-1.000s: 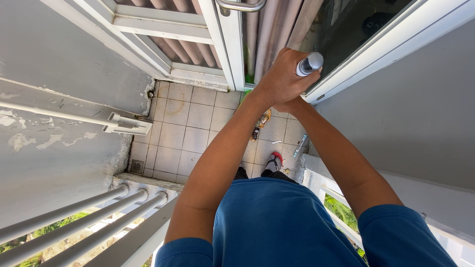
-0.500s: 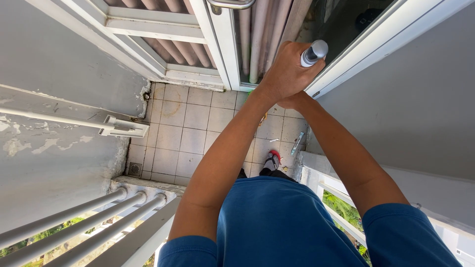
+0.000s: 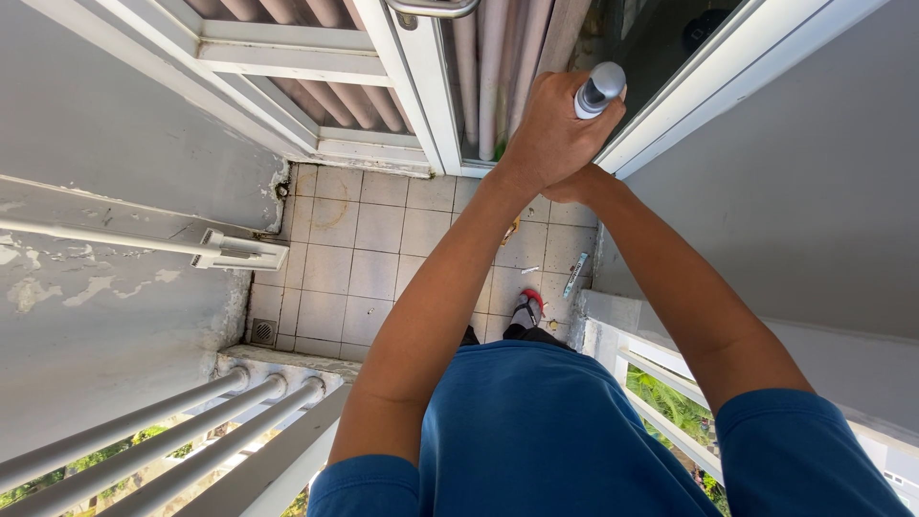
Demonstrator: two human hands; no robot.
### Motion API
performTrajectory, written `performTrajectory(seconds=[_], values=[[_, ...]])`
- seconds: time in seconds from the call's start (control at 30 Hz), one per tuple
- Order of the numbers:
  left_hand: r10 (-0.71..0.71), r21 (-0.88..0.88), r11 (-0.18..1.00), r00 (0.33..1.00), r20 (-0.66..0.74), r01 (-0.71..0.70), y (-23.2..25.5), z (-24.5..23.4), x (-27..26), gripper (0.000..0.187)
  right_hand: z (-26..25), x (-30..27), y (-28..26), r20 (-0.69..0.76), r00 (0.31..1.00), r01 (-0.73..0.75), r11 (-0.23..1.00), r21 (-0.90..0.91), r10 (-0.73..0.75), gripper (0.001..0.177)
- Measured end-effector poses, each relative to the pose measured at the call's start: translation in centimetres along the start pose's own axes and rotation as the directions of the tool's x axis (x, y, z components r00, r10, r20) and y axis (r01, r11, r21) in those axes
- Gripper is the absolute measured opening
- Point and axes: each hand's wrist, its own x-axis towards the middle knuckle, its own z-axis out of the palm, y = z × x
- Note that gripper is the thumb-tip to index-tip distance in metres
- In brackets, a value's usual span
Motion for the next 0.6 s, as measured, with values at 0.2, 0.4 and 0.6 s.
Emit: performTrajectory(seconds=[0.2,0.4,0.6], values=[[0.027,0.014,1.0,0.999,-0.039,-0.027,2.8,-2.0,-0.1,0.022,0.2,-1.0,-1.3,-0.065,0.996,0.064,0.991,0.119,-0.057,0.03],[0.038,0.003,0.999,0.992,-0.117,-0.038,4.5,-4.3,0.7,0.015,1.4,-1.3,-5.1,-0.225,0.963,0.201,0.955,0.217,-0.151,0.037],[0.07,0.034,0.997,0.991,-0.11,-0.067,4.0,-6.4,0.8,0.012,2.4,-0.6,-8.5,-0.275,0.961,0.107,0.96,0.257,-0.034,0.041]])
